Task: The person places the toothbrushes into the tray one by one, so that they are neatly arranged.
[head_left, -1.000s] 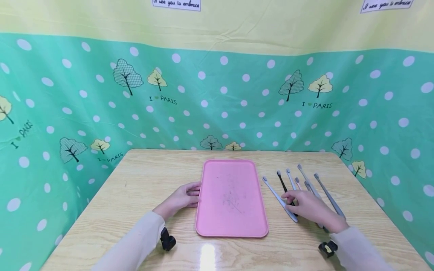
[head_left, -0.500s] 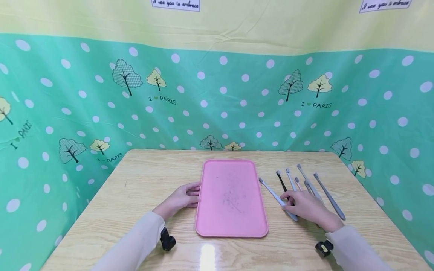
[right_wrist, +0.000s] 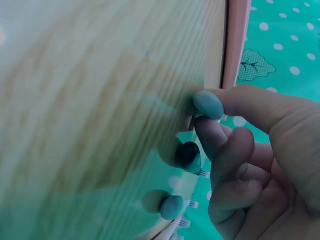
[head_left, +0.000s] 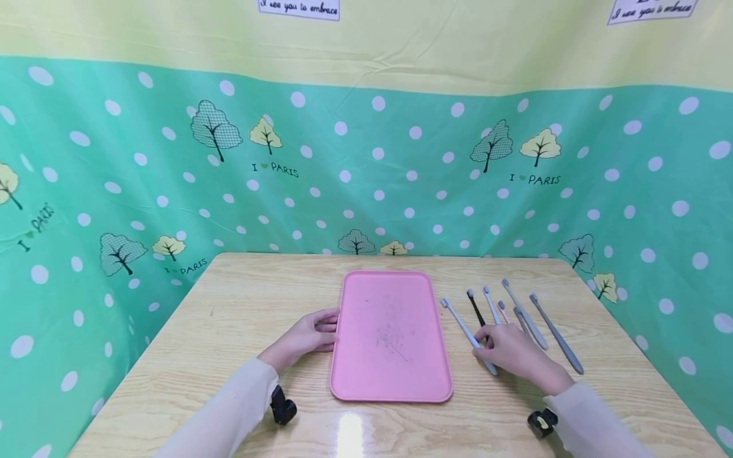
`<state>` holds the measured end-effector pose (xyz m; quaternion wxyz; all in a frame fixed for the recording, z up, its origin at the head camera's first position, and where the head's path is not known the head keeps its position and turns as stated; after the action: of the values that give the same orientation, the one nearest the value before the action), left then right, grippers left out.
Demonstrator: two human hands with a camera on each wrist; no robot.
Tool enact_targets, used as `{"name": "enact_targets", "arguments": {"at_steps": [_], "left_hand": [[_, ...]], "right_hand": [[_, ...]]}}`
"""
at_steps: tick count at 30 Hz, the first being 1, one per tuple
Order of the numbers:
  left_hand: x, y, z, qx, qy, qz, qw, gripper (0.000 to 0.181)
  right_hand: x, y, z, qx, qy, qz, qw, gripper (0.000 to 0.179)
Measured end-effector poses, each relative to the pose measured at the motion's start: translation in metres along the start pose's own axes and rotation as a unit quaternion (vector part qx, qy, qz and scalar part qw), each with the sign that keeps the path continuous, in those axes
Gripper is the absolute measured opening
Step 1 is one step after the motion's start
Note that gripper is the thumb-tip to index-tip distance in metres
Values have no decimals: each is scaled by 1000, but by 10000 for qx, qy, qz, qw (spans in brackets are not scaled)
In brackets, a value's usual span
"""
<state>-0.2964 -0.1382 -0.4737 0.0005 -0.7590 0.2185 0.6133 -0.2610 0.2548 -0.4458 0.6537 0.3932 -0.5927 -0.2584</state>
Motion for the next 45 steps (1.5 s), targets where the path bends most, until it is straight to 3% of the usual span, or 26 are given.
{"name": "enact_targets", "arguments": {"at_steps": [11,17,23,33,45], "left_hand": [[1,-1,1,-31,-3,-141,9999,64],[4,-2,1,-22,21,-178,9998,64],[3,-1,1,-9,18,-251,9997,65],[2,-2,0,-151,95,-236,9996,66],[2,-2,1,-125,77,-232,9996,65]], "right_hand": [[2,0,1,-29,-135,194,9997,26],[8,0,2,69,-61,604,9981,27],[17,-5,7,278,-84,1235,9919,26],[36,-12,17,433,279,1500,9873,30],[47,-23,30,719,257,2162,9734,31]]}}
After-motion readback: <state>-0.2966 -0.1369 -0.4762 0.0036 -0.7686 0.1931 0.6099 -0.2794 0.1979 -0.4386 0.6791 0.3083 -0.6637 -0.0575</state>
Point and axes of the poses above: each hand's wrist, its own z-axis towards the middle knuckle, its own y-axis out of the back of the hand, x = y × z, the point moved 5 cm from there along z, towards the middle knuckle, and after that the axes turned 9 degrees about z, right-handed, at the moved point
